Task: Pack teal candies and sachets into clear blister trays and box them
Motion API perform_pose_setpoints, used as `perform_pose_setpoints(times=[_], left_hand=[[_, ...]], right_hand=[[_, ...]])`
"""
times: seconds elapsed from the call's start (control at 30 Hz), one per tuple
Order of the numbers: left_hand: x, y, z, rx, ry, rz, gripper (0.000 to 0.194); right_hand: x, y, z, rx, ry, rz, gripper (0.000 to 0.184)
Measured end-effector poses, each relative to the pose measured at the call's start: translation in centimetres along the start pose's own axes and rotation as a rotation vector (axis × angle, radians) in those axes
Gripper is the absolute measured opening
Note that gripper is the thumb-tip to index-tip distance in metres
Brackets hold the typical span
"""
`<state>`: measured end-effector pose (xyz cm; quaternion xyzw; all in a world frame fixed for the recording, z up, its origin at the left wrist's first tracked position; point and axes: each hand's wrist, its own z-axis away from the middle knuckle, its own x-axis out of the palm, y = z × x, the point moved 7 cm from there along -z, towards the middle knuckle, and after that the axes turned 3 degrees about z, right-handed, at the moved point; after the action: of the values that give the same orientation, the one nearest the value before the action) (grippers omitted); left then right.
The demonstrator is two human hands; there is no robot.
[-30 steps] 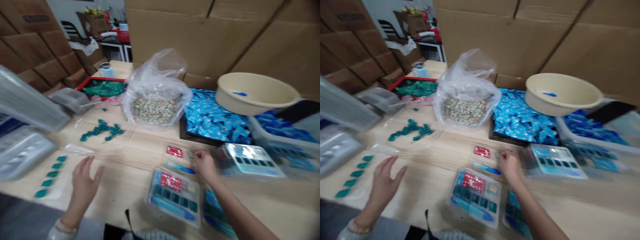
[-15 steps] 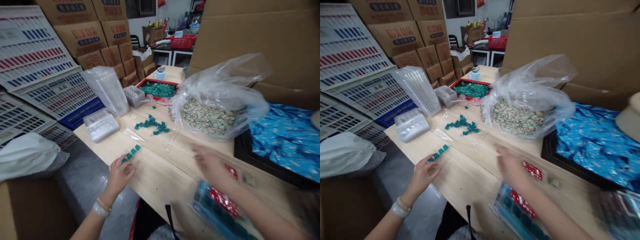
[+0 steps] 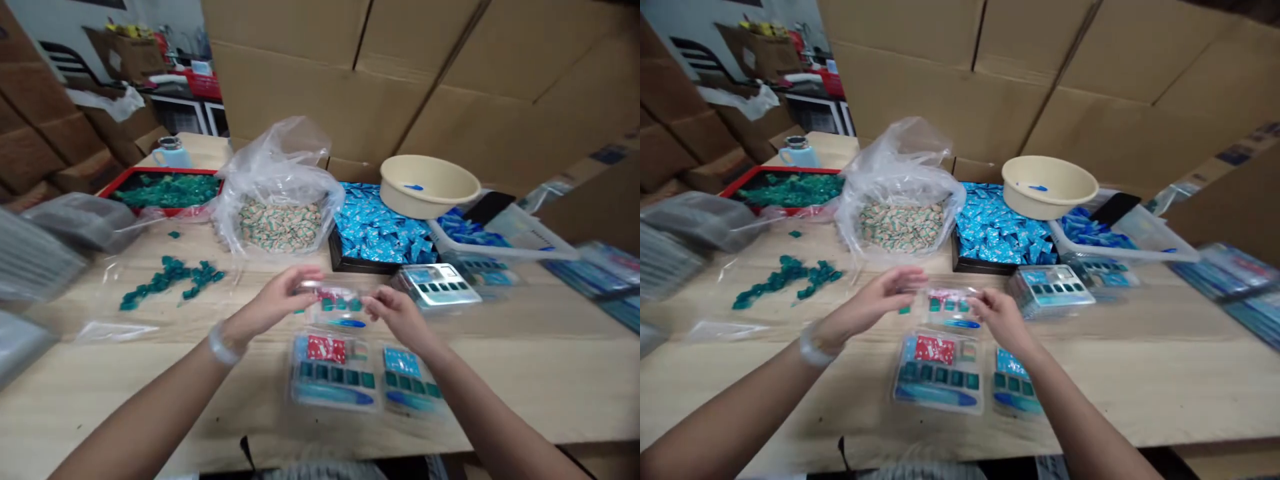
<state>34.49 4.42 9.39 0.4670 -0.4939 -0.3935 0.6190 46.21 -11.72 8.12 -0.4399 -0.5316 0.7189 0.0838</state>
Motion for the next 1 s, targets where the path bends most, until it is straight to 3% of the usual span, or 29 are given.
perform_pose_setpoints(times=[0.07,0.13,0.23,0.37,0.57,0.73,0.9,1.0], left_hand=[[2.4,-2.0,-4.8,-0.099,-0.06,0.099,0.04],[3.4,-4.8,-7.6,-0.234,-0.029,0.203,0.041],[2.7,-7.8,-9.0,-0.331,0.101,0.357,0.043],[1.8,-9.0,-8.5,-0.344,0.19,0.594,0.032],[2.4,-9.0,-8.4,-0.437,0.098,0.767,0.019],[2.7,-9.5,-8.0,-0.557,-0.019,0.873,0.029],[1.5,-9.5,-6.4,-0.563,-0.012,0.874,0.025],[1.0,-8.9,-5.1,-0.497,-0.044,0.865,0.022]], right_hand=[[-2.2,3.9,-0.6,0.195,0.055,-0.115,0.029],[-2.6,6.6,-1.3,0.313,0.066,-0.201,0.031],[-1.6,9.2,-2.4,0.378,0.004,-0.25,0.033],[-0.1,10.9,-3.2,0.372,-0.089,-0.258,0.035],[-0.7,10.6,-3.3,0.274,-0.103,-0.308,0.034],[-1.0,9.2,-3.0,0.168,-0.151,-0.356,0.028],[-0.4,8.1,-3.9,0.125,-0.153,-0.403,0.026],[0.0,7.4,-4.7,0.119,-0.153,-0.421,0.025]])
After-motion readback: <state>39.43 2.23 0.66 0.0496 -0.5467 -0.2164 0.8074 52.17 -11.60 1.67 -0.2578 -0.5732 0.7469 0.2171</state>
